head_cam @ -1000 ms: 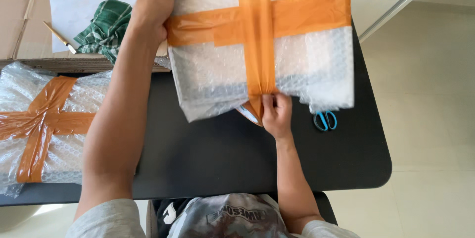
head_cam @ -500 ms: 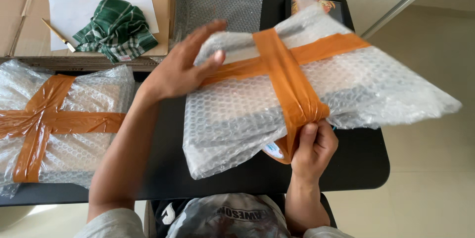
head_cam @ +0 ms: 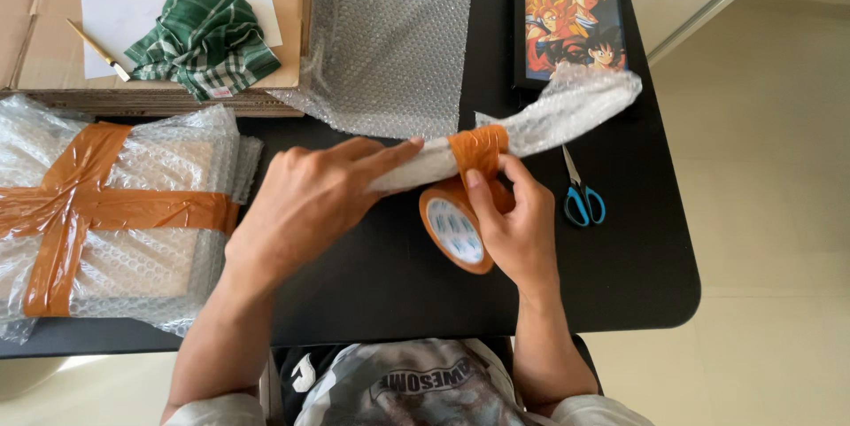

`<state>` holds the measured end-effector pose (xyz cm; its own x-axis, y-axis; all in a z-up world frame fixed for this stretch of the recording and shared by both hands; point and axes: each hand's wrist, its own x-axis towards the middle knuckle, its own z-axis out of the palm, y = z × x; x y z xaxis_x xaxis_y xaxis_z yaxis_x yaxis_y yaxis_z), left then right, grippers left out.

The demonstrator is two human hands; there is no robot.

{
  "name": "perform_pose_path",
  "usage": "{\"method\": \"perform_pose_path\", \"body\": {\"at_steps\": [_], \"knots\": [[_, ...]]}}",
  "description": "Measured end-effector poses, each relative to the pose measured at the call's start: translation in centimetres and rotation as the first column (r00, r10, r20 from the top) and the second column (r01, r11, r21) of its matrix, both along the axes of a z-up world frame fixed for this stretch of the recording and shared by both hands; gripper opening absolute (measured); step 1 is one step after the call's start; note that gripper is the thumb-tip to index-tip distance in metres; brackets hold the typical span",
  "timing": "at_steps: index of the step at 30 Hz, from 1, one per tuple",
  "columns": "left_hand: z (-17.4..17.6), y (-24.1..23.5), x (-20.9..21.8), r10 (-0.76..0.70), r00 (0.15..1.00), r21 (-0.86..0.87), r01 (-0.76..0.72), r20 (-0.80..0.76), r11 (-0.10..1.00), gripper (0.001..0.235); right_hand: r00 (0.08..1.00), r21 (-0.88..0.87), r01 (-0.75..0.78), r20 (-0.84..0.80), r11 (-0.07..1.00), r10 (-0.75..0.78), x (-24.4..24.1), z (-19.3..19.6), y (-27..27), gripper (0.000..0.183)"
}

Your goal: The person wraps a framed artwork in bubble wrap and secures it by applying multiple strips of adhesive tape, cutting the tape with scissors.

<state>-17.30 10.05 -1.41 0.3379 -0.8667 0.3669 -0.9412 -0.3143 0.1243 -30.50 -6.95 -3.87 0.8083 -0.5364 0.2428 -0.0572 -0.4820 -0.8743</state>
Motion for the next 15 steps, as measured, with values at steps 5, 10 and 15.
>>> {"method": "perform_pose_path", "body": {"at_steps": [5,10,15], "knots": [[0.2,-1.0,3.2,0.007,0.999,0.028,-0.005,-0.053,1.0,0.058,0.995,-0.137,0.057,0.088,0.989,-0.045,1.3,-1.3,0.7,0.029],[0.6,-2.4,7.1,-0.044,0.999,-0.118,0.042,-0.015,0.992,0.045,0.985,-0.046,0.065,0.164,0.997,-0.057,2.1,-2.5,-0.1,0.065],[-0.1,-3.7,11.3,0.027,0.998,-0.096,-0.032,-0.054,0.995,0.039,0.979,-0.191,0.204,0.051,0.96,-0.198,5.5,-6.9,-0.6,0.06]]}}
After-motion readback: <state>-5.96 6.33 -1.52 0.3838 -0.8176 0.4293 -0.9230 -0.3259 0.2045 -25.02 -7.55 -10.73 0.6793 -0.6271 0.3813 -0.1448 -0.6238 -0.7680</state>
